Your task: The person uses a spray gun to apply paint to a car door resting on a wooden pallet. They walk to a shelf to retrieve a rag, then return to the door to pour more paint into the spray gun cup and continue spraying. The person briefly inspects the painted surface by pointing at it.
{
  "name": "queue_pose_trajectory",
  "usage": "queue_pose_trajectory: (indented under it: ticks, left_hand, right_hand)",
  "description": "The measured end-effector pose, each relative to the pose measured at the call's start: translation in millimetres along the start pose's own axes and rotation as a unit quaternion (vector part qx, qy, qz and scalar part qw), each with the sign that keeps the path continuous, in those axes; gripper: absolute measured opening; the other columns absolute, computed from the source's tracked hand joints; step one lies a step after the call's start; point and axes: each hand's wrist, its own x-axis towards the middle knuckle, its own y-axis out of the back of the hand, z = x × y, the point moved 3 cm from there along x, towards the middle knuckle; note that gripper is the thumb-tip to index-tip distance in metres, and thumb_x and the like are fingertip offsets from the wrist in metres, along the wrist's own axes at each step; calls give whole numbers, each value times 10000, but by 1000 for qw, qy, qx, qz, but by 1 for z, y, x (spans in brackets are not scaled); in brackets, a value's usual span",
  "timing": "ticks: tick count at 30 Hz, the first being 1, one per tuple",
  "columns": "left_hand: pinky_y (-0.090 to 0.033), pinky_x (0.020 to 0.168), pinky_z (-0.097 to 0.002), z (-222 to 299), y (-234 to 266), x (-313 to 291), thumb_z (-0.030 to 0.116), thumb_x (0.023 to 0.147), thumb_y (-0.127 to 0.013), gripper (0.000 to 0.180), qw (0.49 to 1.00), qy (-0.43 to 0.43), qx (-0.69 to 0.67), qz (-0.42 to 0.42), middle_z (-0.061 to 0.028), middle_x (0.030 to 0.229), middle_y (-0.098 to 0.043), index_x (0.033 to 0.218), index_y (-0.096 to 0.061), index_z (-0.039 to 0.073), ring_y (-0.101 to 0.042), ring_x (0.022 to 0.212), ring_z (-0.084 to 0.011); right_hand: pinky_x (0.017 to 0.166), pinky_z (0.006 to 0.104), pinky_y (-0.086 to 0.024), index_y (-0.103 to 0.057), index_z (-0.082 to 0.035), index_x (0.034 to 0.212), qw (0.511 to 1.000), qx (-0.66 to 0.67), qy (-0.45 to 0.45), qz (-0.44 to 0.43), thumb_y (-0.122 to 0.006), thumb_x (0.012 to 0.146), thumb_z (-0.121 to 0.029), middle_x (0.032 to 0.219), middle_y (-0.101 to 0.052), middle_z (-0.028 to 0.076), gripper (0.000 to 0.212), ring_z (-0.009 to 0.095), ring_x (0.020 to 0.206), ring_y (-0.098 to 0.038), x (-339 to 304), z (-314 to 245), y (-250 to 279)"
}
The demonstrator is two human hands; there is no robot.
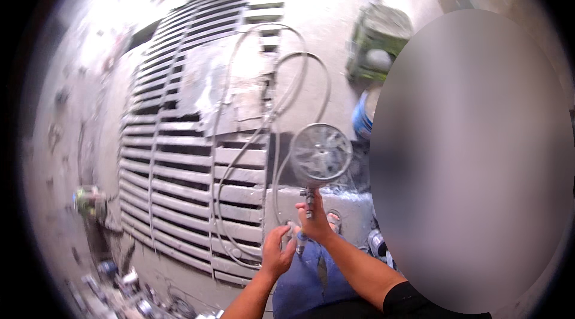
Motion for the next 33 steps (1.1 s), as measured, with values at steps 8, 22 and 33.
queue_pose_trajectory:
  ticks: [8,22,33]
  left_hand:
    - [-360,950,-358,-29,138,-103,452,717,-738,727,958,141,-191,160,-101,1167,-503,1213,-434,17,-468,1093,-210]
    - [-426,880,-310,-46,352,-380,193,655,-825,591,769,62,-335,541,-65,1071,-543,1127,-507,34,-535,981,-152]
    - [-462,705,-307,-51,478,-556,551,875,-444,520,478,31,-167,862,-40,881,-512,1030,-485,57,-511,829,-162]
  right_hand:
    - [1054,416,-281,-30,21,1417,894,-151,74,-415,-503,778,-75,1407,-215,291,801,433,1299,-256,-67,-142,-169]
    - [829,416,-450,-429,-14,1230,684,-205,170,-679,-624,808,-275,1097,-540,242,533,379,997,-561,-265,-203,-425]
    - [661,389,-445,-450,-13,1180,463,-42,196,-863,-560,866,-433,764,-580,168,535,305,725,-595,-398,-245,-565]
